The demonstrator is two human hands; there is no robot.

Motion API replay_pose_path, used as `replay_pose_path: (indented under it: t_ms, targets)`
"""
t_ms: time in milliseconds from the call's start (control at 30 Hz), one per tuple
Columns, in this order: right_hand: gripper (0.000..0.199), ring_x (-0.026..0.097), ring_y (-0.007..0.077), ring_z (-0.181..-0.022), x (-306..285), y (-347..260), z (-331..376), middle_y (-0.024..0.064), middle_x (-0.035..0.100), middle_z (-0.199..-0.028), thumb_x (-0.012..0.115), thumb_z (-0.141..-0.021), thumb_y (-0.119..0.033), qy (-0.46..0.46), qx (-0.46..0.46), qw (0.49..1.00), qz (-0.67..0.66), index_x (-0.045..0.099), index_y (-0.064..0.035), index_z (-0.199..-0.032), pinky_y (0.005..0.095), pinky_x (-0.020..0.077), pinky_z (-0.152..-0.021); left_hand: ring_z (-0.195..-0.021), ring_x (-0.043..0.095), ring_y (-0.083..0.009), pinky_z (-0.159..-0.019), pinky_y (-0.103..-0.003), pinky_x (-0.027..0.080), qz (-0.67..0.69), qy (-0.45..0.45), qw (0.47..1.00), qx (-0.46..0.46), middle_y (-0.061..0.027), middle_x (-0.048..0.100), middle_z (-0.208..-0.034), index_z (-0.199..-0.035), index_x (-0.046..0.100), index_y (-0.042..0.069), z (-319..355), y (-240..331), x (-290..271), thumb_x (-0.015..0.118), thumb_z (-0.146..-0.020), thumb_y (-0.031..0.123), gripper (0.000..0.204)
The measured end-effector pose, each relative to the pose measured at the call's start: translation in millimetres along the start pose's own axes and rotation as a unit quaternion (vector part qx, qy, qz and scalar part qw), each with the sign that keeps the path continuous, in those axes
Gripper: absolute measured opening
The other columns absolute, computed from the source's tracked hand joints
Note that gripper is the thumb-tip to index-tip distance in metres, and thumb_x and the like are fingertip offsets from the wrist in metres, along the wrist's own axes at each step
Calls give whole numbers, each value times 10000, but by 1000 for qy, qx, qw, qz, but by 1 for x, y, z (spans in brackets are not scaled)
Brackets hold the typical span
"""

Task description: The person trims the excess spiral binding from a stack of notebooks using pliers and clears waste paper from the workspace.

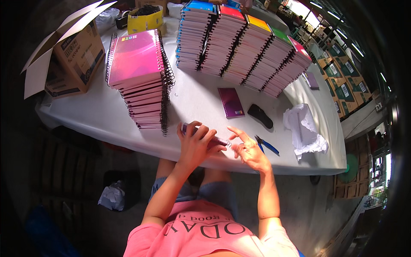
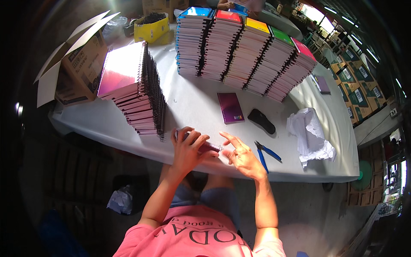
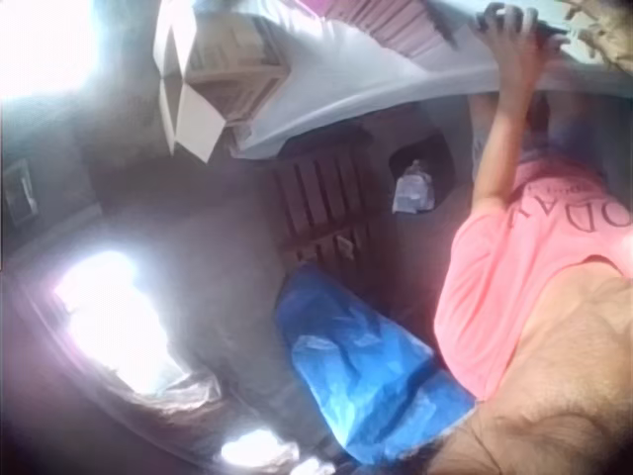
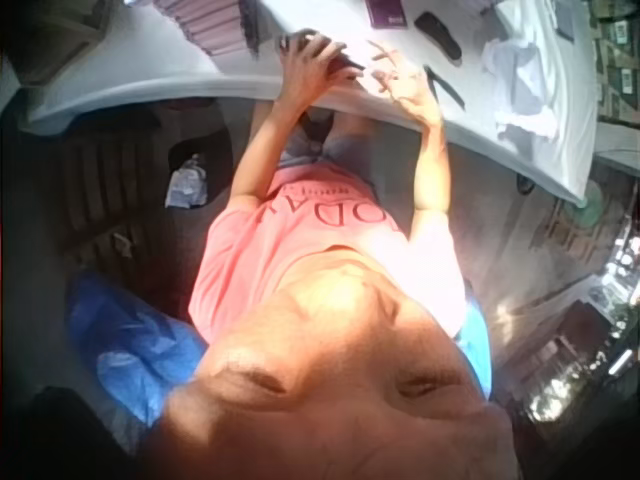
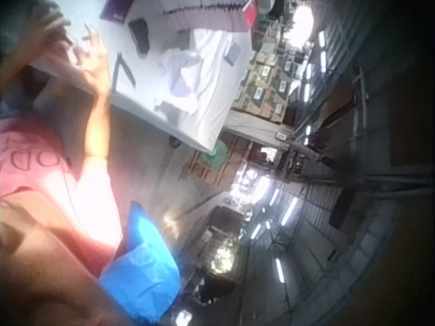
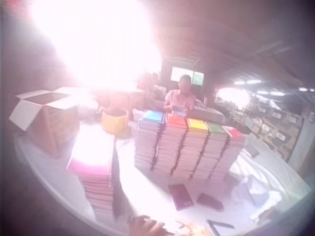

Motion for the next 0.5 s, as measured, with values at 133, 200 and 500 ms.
replay_pose_path:
  t_ms: [133,200,500]
  targets:
    - [442,568,112,-681,2,4,5,74,600,-844,662,-826,-95,42,-111,988,97,525,-89,-1246,263,489,-609,-1028,434,-244,-900,-618,261,-24,-8,1000,9,16,496,-899,-996,614,189,7,-4,4,709,-649,501,476]
    - [441,583,126,-694,-1,18,3,84,617,-860,662,-826,-95,31,-185,972,139,530,-84,-1246,268,496,-635,-1024,431,-246,-882,-584,280,-15,-2,1000,7,4,488,-905,-988,611,180,7,-1,5,711,-650,504,478]
    - [425,425,348,-1191,-97,90,-45,101,494,-1239,573,-729,-170,199,111,908,351,498,-155,-1146,576,345,-927,-976,428,-280,-746,-444,305,22,-3,1000,18,-41,478,-929,-829,573,131,4,-4,-2,760,-589,516,491]
Point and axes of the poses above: each hand's wrist, its own z-axis away from the middle knuckle, its own x-axis out of the palm, y = z × x, the point moved 2 cm from there along -z, towards the middle knuckle
